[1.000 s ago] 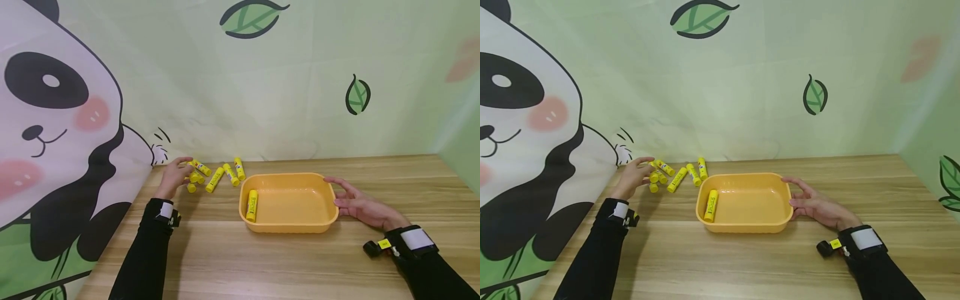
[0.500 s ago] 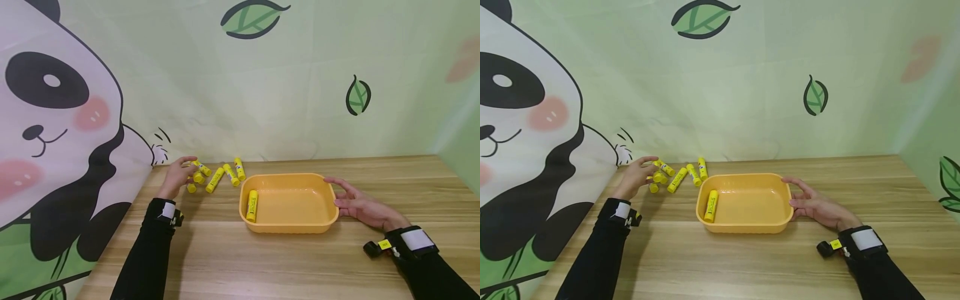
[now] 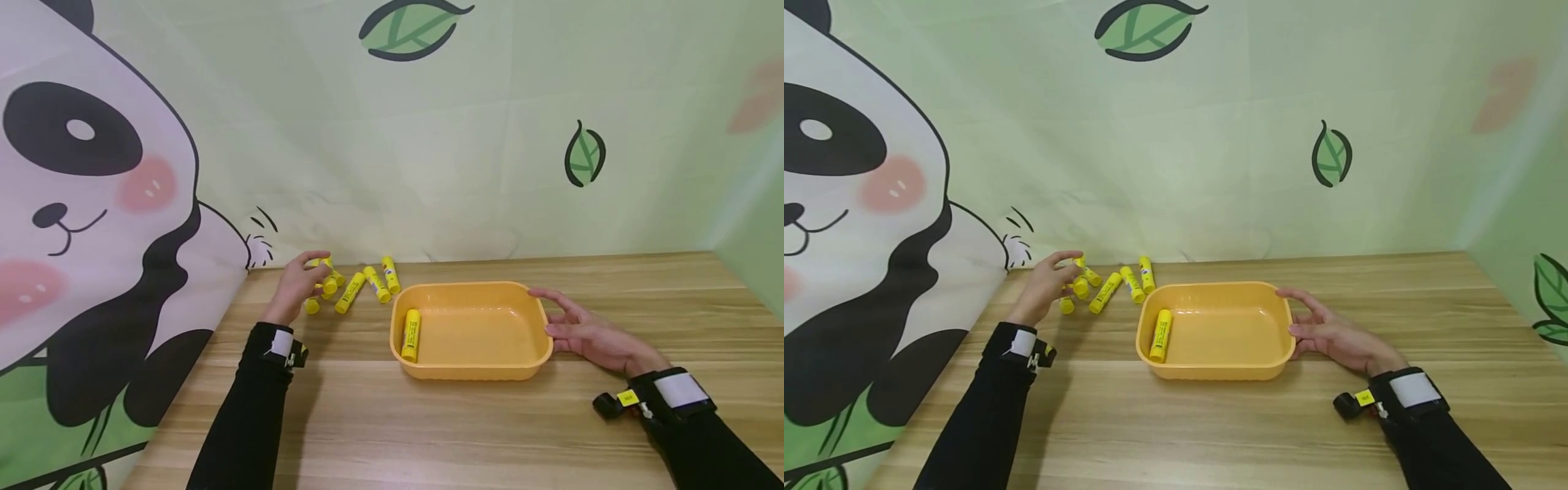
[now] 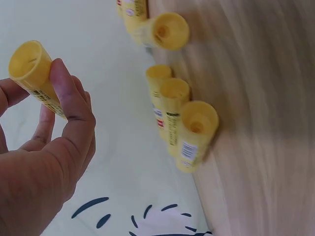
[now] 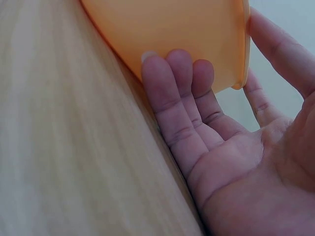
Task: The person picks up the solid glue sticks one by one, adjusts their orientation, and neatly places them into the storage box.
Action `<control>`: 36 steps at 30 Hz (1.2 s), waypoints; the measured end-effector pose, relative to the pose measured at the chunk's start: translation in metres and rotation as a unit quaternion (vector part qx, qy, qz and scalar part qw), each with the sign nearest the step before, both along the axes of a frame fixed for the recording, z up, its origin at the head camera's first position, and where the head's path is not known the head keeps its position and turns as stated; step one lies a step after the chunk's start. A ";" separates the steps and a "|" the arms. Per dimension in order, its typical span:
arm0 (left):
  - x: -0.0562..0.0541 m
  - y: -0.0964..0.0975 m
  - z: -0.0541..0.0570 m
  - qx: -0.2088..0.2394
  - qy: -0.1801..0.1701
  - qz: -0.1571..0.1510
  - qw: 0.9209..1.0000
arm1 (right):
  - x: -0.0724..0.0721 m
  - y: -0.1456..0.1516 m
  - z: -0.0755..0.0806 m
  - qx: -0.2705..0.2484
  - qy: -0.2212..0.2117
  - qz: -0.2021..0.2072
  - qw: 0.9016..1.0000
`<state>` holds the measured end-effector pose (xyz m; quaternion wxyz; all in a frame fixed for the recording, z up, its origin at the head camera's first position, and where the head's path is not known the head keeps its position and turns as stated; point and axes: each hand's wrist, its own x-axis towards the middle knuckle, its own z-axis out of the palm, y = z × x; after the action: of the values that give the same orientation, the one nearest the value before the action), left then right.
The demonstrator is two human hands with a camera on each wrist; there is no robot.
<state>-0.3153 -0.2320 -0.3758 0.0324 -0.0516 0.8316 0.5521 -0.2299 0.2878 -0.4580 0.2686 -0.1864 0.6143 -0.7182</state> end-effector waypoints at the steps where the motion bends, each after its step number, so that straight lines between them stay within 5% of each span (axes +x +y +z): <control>1: 0.000 0.001 0.001 0.004 0.001 -0.002 1.000 | 0.000 0.000 0.000 0.000 0.000 -0.001 1.000; 36: 0.014 0.045 0.025 0.041 0.037 -0.069 0.996 | 0.001 -0.001 0.001 0.003 0.007 0.000 1.000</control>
<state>-0.3009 -0.1867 -0.3508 0.0417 0.0282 0.8105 0.5836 -0.2287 0.2871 -0.4568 0.2653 -0.1905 0.6181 -0.7150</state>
